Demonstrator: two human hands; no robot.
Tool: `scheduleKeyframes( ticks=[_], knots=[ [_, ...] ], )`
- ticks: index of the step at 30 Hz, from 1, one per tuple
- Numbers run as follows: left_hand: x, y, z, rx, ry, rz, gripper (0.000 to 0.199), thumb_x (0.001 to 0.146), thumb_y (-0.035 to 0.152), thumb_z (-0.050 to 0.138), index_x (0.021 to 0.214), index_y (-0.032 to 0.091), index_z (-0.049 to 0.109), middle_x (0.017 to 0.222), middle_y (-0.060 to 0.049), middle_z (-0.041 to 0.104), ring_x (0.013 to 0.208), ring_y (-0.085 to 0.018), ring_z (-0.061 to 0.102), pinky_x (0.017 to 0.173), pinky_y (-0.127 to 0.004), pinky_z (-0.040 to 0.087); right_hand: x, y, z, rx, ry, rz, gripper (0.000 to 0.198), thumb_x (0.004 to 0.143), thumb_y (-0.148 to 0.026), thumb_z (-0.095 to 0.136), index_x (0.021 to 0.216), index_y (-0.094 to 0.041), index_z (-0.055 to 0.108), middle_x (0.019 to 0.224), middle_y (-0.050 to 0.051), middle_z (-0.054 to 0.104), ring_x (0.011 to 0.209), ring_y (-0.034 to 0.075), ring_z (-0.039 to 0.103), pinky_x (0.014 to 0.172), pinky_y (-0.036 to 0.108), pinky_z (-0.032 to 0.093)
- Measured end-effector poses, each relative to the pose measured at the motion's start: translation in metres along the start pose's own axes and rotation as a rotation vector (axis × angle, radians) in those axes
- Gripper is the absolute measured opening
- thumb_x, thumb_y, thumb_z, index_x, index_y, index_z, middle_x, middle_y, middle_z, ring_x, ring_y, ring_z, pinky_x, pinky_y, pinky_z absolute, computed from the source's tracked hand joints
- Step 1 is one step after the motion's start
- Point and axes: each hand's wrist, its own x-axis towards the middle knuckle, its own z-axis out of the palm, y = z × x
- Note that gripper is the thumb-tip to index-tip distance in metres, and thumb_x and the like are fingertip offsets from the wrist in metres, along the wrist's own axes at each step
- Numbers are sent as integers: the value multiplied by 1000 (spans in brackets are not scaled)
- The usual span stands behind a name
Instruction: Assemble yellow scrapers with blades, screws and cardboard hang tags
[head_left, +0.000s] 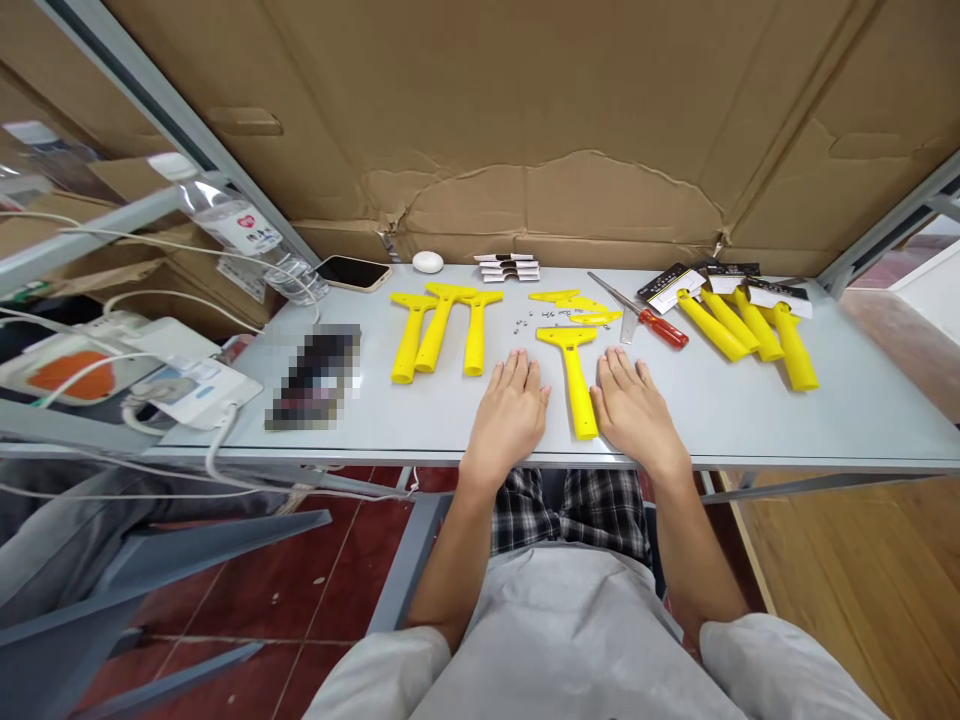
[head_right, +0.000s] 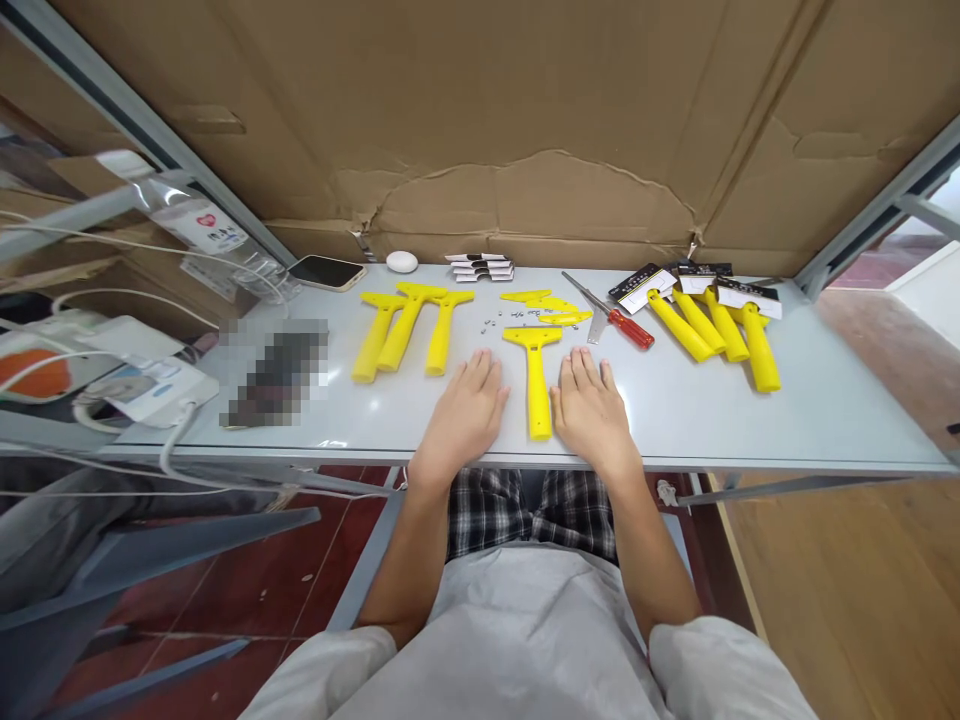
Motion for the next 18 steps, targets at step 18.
scheduleKeyframes(
  ticks=[18],
  knots=[
    [2, 5, -7, 3, -46, -4, 66, 128, 27, 36, 178, -12, 57, 192, -36, 46, 186, -46, 44, 155, -64, 38, 0, -4, -9, 11, -29, 16, 81, 125, -40, 22, 194, -2, 43, 198, 17, 23, 195, 35, 27, 164, 67, 28]
  ],
)
